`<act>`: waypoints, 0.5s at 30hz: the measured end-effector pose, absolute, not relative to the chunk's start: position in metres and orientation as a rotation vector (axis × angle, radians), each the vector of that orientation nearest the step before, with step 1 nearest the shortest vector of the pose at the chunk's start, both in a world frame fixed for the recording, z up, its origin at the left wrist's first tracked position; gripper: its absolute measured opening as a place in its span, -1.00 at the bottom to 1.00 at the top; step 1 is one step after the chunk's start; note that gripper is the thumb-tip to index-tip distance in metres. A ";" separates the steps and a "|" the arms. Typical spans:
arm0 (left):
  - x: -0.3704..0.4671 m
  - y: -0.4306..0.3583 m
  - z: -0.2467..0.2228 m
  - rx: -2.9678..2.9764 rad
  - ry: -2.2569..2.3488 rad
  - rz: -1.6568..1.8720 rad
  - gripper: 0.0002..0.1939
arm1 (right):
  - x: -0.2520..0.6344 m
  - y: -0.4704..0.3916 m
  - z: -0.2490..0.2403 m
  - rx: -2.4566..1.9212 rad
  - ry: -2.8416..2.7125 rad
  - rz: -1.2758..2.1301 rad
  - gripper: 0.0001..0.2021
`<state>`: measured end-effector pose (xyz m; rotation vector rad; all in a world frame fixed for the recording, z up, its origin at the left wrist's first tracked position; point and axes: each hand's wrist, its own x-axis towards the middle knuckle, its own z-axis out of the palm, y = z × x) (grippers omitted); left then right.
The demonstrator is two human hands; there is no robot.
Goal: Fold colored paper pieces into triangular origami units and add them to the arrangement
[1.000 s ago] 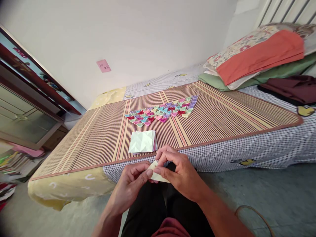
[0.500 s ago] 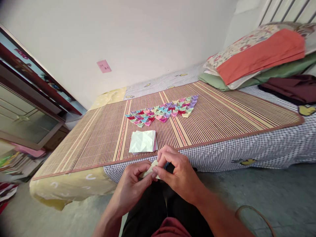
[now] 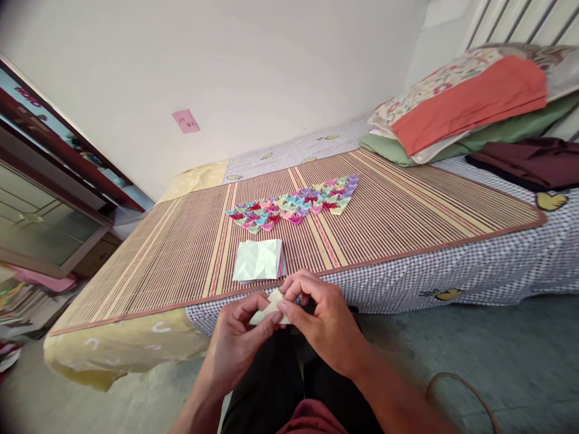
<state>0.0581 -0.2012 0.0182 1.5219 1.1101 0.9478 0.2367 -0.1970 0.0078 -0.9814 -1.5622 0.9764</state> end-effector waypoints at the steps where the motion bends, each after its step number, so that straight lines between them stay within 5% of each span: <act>1: 0.058 -0.202 0.019 1.516 1.113 0.946 -0.71 | 0.236 -0.197 0.009 -0.970 -1.556 0.989 -0.80; 15: 0.058 -0.205 0.017 1.326 1.076 0.993 -0.80 | 0.232 -0.201 0.017 -0.984 -1.570 0.941 -0.81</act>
